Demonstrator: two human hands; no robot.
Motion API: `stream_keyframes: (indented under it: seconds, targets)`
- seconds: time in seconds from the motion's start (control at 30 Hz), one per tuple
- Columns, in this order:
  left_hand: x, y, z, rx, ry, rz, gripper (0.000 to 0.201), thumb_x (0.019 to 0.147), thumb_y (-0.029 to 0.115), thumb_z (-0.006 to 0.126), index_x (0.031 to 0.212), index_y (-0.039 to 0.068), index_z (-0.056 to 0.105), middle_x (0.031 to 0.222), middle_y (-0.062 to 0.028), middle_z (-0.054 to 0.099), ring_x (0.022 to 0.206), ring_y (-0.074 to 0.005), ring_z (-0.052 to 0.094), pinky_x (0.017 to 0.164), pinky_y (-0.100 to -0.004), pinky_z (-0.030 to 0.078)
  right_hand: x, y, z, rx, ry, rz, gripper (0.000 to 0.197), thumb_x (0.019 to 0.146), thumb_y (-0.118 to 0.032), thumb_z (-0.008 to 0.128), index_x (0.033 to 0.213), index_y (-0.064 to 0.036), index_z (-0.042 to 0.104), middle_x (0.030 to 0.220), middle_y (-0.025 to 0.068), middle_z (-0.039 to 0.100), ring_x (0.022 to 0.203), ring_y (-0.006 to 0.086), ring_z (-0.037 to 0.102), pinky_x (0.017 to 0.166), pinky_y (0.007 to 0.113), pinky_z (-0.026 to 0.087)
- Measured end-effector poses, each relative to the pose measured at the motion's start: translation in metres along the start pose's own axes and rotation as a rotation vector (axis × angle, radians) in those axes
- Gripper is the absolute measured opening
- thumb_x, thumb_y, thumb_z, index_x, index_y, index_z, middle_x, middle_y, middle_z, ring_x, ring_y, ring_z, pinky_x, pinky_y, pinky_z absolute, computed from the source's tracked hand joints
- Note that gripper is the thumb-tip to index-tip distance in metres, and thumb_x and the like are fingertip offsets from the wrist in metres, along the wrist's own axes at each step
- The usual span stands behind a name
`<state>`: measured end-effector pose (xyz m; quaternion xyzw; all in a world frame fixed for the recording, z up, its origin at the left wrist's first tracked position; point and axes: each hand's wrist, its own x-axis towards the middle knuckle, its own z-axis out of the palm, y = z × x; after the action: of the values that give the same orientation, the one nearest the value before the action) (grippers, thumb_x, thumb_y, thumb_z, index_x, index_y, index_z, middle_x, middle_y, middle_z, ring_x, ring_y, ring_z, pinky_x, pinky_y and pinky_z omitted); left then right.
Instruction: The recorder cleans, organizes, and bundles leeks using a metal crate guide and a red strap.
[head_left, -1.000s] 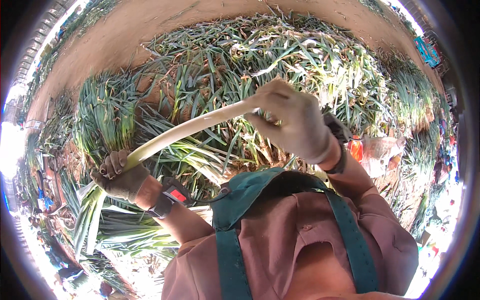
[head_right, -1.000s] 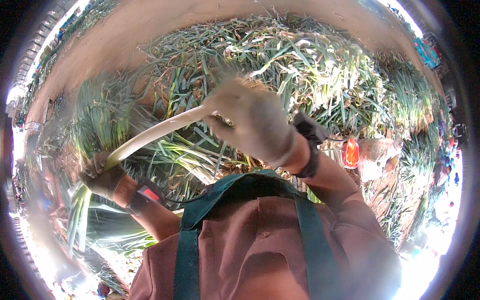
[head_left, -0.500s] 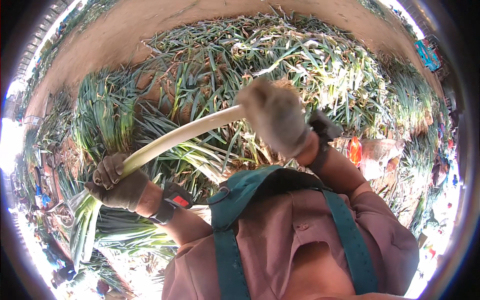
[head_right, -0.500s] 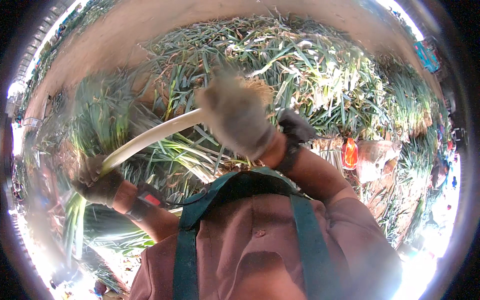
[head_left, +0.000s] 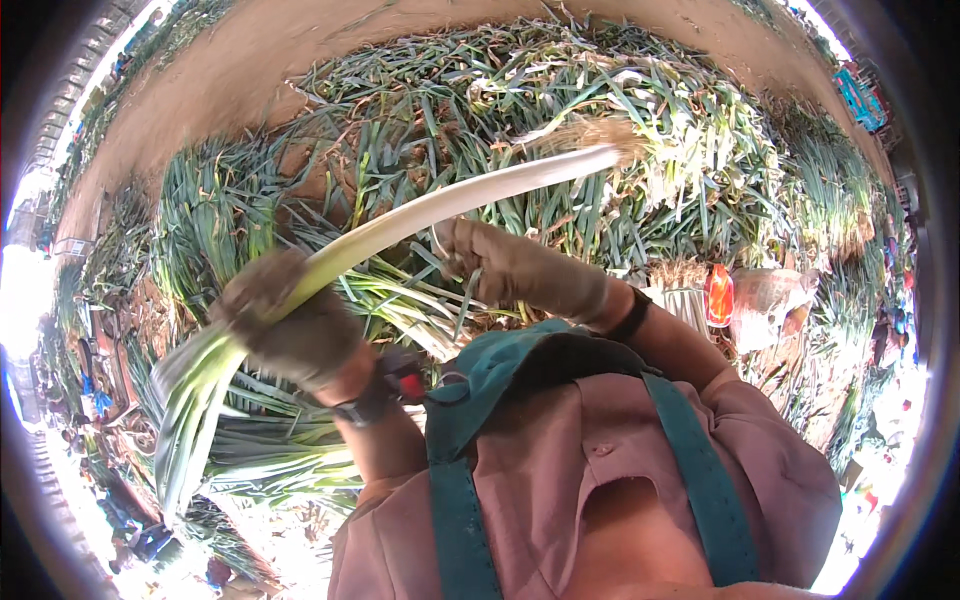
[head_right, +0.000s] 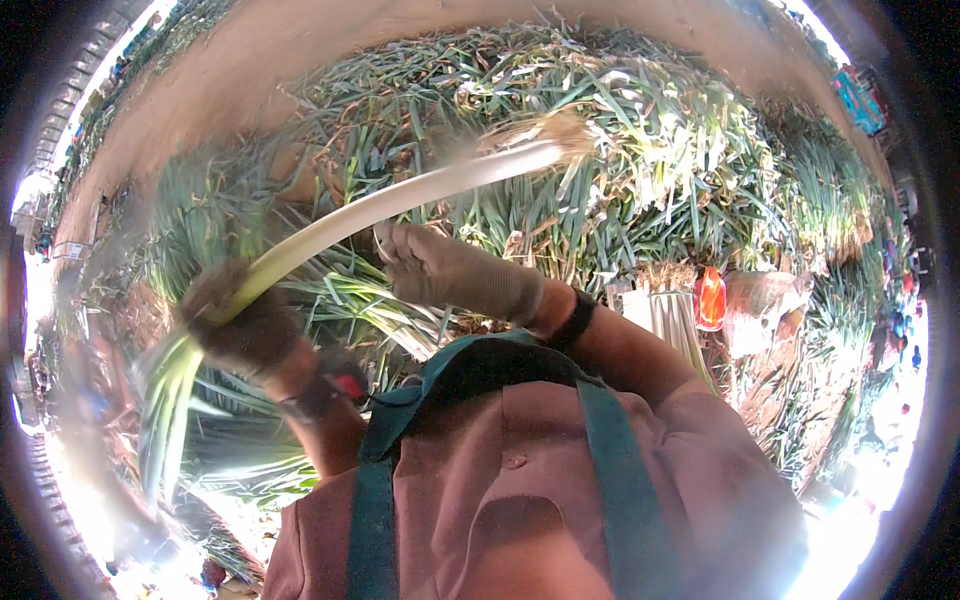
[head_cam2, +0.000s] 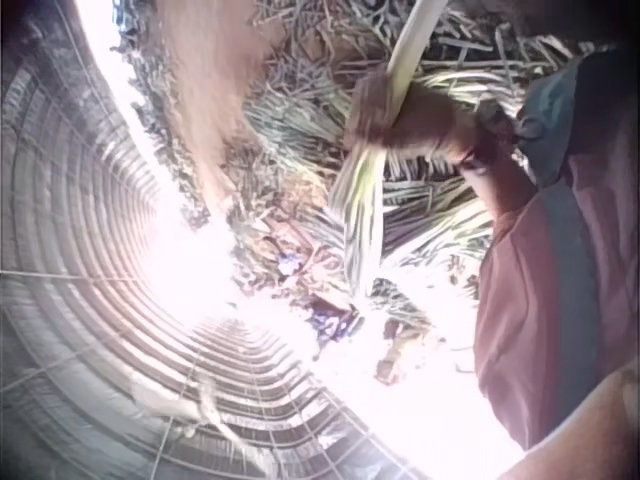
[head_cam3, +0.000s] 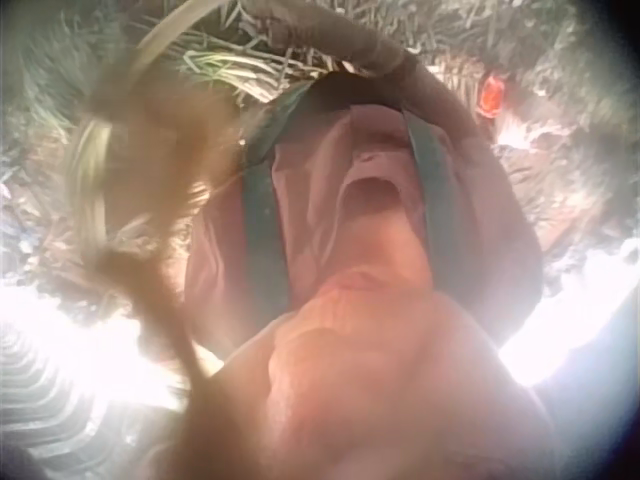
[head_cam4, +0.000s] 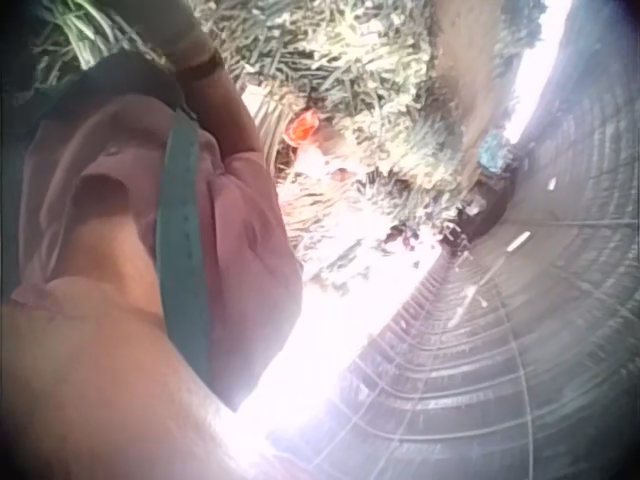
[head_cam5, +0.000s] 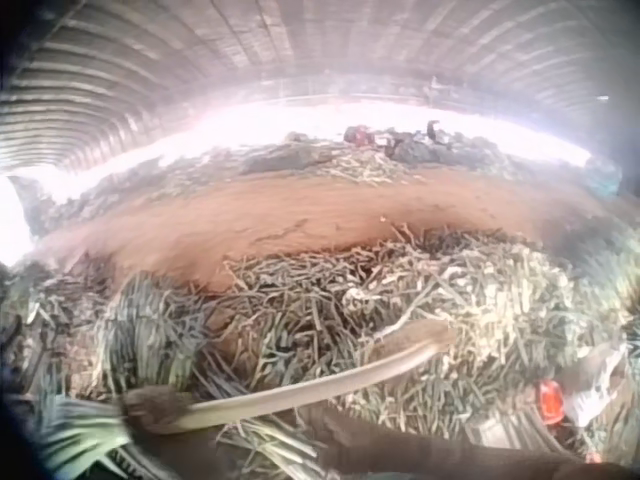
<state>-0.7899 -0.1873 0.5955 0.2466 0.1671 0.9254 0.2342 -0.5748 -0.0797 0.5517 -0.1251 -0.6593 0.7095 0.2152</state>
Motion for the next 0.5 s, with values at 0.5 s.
stream_keyframes:
  seconds: [0.5]
  targets:
    - [-0.022,-0.069,0.004,1.114,-0.424,-0.293,0.053,0.079,0.003,0.075,0.126,-0.002,0.052,0.106,-0.0058,0.061,0.066,-0.0030,0.048,0.058,-0.0189,0.042,0.029,-0.111,-0.092,-0.648,0.289,-0.176,0.044,0.100,-0.043,0.048,0.109,-0.0016,0.060,0.088,0.0124,0.069,0.081,0.0221,0.068,0.073,0.035,0.056]
